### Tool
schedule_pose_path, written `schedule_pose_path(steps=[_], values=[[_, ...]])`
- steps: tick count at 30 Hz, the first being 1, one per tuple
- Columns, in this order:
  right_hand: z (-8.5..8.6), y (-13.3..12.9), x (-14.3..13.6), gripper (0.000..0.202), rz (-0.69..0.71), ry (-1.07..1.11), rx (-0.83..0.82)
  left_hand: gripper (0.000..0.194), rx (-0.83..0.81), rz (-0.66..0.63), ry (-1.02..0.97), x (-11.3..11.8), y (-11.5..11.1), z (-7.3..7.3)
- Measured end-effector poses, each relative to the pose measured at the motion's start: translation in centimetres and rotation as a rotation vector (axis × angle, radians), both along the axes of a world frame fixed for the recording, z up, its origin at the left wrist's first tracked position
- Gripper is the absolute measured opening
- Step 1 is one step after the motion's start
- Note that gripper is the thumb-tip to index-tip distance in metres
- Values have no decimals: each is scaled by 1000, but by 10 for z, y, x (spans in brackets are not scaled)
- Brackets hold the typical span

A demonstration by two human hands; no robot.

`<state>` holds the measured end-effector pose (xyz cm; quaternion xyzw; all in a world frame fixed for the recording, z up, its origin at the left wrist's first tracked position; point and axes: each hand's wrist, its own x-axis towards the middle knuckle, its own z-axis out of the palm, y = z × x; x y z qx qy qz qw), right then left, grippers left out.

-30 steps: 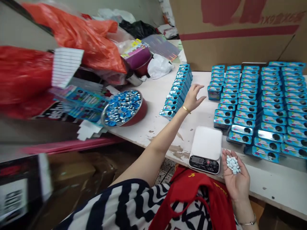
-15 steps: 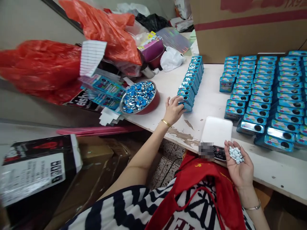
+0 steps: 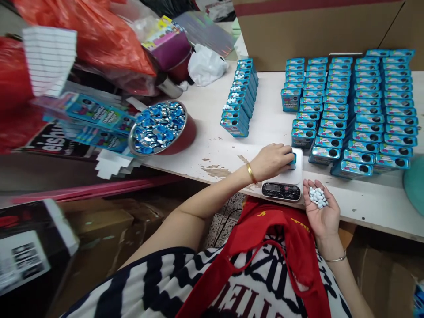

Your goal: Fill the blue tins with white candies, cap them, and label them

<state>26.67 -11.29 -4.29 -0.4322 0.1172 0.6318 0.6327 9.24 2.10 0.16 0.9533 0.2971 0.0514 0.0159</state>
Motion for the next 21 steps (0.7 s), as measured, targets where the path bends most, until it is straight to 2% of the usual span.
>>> schedule_pose_path(steps=[2, 4, 7, 10, 12, 15, 18, 21], values=[[-1, -1, 1, 23, -8, 10, -3, 29, -25, 0, -93, -6, 3, 3], [-3, -1, 2, 23, -10, 22, 5, 38, -51, 37, -270, -19, 6, 6], [-6, -1, 3, 22, 2, 38, 31, 35, -79, 202, -568, -48, 7, 7], [-8, 1, 2, 22, 21, 38, 50, 28, -110, 400, -755, -76, 1, -4], [-8, 2, 1, 22, 25, 30, 45, 27, -155, 490, -817, -89, -6, -17], [-7, 5, -1, 22, 16, 16, 27, 26, -239, 548, -852, -99, -16, -36], [-6, 8, -3, 22, 9, 8, 7, 27, -282, 528, -848, -99, -21, -47], [-4, 10, -5, 21, 7, 2, -12, 30, -315, 473, -846, -94, -23, -51]])
